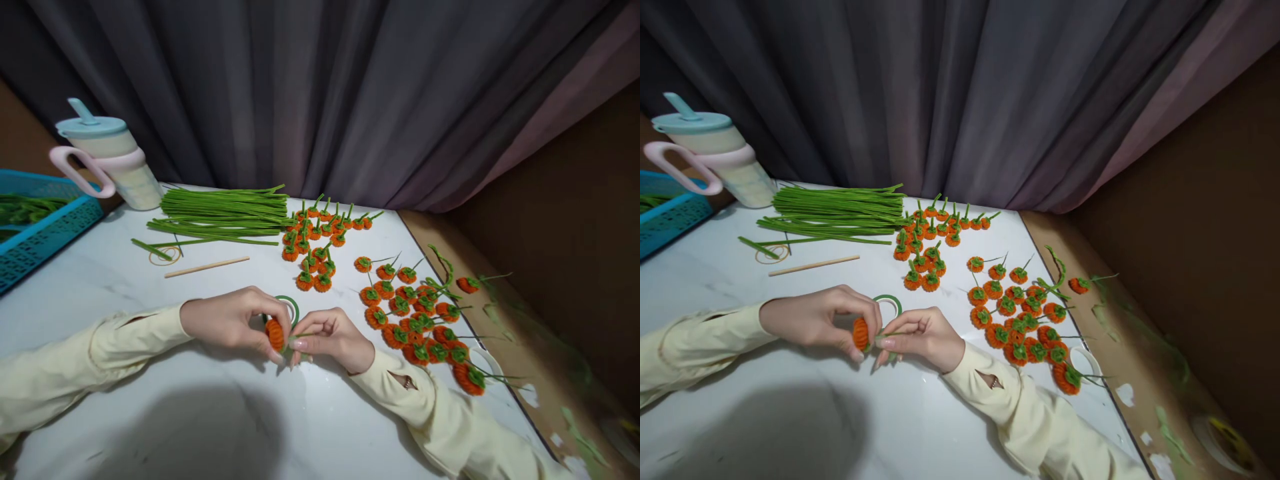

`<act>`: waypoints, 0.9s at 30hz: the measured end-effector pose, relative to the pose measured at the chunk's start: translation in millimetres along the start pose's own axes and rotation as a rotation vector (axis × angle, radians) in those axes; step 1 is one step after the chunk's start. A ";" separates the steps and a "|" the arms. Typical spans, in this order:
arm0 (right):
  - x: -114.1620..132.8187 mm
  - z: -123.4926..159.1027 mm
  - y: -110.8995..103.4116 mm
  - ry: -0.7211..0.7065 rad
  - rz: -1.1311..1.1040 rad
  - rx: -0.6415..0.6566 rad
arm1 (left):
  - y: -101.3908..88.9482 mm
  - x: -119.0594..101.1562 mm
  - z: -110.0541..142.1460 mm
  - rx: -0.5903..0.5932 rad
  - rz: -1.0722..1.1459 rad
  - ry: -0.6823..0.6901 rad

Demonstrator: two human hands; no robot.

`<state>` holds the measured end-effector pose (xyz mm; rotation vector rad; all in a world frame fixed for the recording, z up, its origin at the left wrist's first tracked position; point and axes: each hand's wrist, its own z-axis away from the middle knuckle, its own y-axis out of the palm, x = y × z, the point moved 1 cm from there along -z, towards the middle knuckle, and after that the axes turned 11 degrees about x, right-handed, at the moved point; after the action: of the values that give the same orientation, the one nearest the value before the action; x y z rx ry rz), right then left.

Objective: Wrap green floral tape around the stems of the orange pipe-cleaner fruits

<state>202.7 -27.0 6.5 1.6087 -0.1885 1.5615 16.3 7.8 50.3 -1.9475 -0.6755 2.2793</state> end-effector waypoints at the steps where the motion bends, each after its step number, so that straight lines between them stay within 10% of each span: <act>1: 0.4 0.6 -0.1 -0.002 0.002 0.009 | 0.5 0.5 0.2 -0.011 0.026 -0.014; 5: 2.4 3.4 -0.4 -0.072 0.143 0.058 | 3.8 2.3 -0.3 -0.008 0.278 -0.065; 21: 4.9 13.1 -0.6 -1.090 1.999 -0.154 | 8.0 17.9 -7.3 -0.094 0.995 -0.306; 27: -0.4 11.9 -1.4 -0.992 1.770 -0.183 | 0.7 11.2 -4.7 -0.054 0.783 -0.339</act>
<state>212.3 -34.1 7.3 1.8698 -2.7299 1.3742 18.7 12.3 39.2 -2.1244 0.0609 3.0987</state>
